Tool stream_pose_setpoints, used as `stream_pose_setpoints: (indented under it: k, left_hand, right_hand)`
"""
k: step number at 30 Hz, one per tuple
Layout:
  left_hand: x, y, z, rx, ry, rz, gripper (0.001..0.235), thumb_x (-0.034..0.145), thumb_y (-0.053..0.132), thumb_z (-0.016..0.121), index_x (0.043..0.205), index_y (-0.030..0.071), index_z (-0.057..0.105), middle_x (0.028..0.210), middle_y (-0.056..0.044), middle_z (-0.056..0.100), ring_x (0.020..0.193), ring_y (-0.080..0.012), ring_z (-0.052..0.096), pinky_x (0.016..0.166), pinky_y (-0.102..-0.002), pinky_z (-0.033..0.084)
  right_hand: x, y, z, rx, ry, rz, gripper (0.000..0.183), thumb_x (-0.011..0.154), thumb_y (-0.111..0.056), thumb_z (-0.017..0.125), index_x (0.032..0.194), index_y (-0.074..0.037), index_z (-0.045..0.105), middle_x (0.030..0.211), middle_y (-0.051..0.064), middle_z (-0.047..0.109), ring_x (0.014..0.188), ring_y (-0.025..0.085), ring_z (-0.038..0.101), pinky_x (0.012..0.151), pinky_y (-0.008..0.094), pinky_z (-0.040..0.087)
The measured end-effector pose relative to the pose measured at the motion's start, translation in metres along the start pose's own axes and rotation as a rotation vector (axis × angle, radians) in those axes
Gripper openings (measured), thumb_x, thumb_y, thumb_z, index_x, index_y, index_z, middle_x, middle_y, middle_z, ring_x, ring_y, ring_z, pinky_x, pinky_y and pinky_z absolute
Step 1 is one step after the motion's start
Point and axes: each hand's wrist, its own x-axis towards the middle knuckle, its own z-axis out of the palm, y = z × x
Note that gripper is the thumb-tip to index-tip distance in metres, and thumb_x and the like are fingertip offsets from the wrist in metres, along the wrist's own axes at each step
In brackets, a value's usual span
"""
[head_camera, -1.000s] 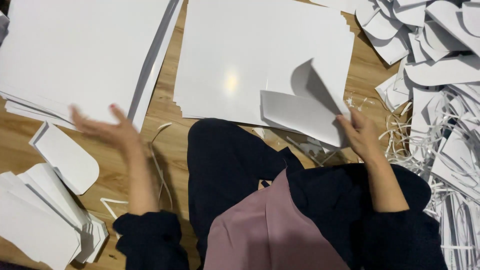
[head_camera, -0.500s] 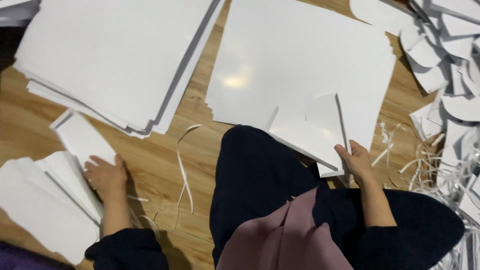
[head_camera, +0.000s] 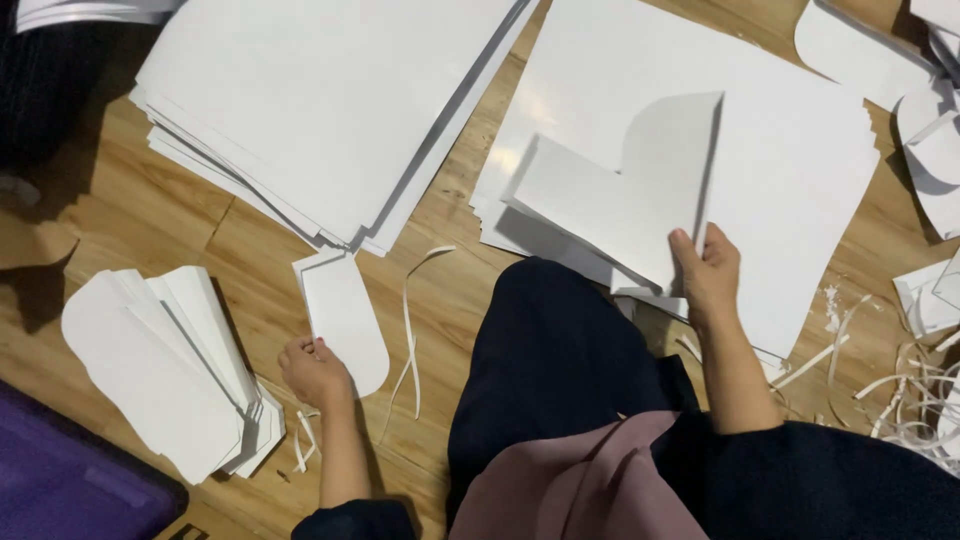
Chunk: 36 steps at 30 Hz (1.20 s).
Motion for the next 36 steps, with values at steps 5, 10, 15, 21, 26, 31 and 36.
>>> stream_pose_setpoints:
  k: [5,10,15,21,26,31,36]
  left_hand:
    - [0.013,-0.041,-0.012,0.027,0.117,-0.009,0.006,0.093,0.019,0.054,0.095,0.013,0.053,0.087,-0.008,0.057,0.08,-0.0336,0.06,0.065,-0.046,0.049]
    - [0.01,0.03,-0.118,-0.796,0.251,0.296,0.04,0.087,-0.017,0.042,0.122,0.0,0.032,0.085,-0.014,0.044,0.082,-0.0211,0.045,0.078,-0.03,0.039]
    - [0.082,0.132,-0.108,-0.932,0.144,0.508,0.051,0.082,-0.019,0.036,0.127,0.005,0.03,0.118,-0.019,0.046,0.094,-0.0238,0.048,0.086,-0.029,0.044]
    - [0.127,0.226,-0.033,-0.42,0.132,0.361,0.049,0.088,0.008,0.064,0.129,0.018,0.037,0.113,-0.009,0.036,0.106,-0.0288,0.041,0.09,-0.042,0.041]
    - [0.031,0.315,-0.081,-0.502,-0.185,0.897,0.057,0.091,0.032,0.066,0.132,0.008,0.036,0.135,-0.017,0.031,0.126,-0.0376,0.027,0.091,-0.062,0.032]
    - [-0.016,0.298,-0.077,0.057,-1.267,1.144,0.051,0.068,0.042,0.07,0.099,0.001,0.066,0.095,-0.021,0.066,0.096,-0.0392,0.06,0.086,-0.045,0.044]
    - [0.079,0.234,-0.059,-0.311,-0.957,0.801,0.045,0.076,0.031,0.071,0.106,-0.001,0.06,0.093,-0.023,0.061,0.087,-0.0351,0.056,0.071,-0.045,0.045]
  right_hand:
    - [-0.022,-0.053,0.043,0.158,-0.066,0.028,0.013,0.09,-0.017,0.061,0.089,-0.005,0.056,0.063,0.006,0.058,0.053,0.011,0.057,0.048,0.025,0.051]
    - [-0.012,0.007,0.053,0.263,-0.079,0.118,0.016,0.089,-0.014,0.058,0.099,-0.002,0.055,0.076,0.008,0.062,0.066,0.014,0.062,0.06,0.027,0.054]
    - [-0.028,-0.062,0.109,0.272,-0.194,0.191,0.015,0.086,-0.015,0.059,0.093,-0.002,0.056,0.071,0.007,0.058,0.061,0.013,0.055,0.056,0.024,0.048]
    - [-0.018,-0.053,0.085,0.244,-0.191,0.123,0.016,0.087,-0.013,0.059,0.097,-0.001,0.057,0.074,0.009,0.063,0.066,0.015,0.063,0.061,0.028,0.055]
    - [-0.024,-0.081,0.054,0.026,-0.394,0.029,0.011,0.08,-0.011,0.066,0.087,-0.004,0.061,0.063,0.003,0.057,0.059,0.01,0.055,0.056,0.022,0.048]
    - [-0.017,-0.101,0.035,0.021,-0.289,-0.111,0.009,0.084,-0.015,0.063,0.084,-0.006,0.062,0.057,0.0,0.052,0.053,0.007,0.049,0.05,0.017,0.042]
    - [-0.015,-0.063,-0.012,0.036,0.053,-0.055,0.008,0.089,-0.014,0.057,0.092,-0.007,0.055,0.067,0.001,0.053,0.061,0.009,0.049,0.056,0.02,0.041]
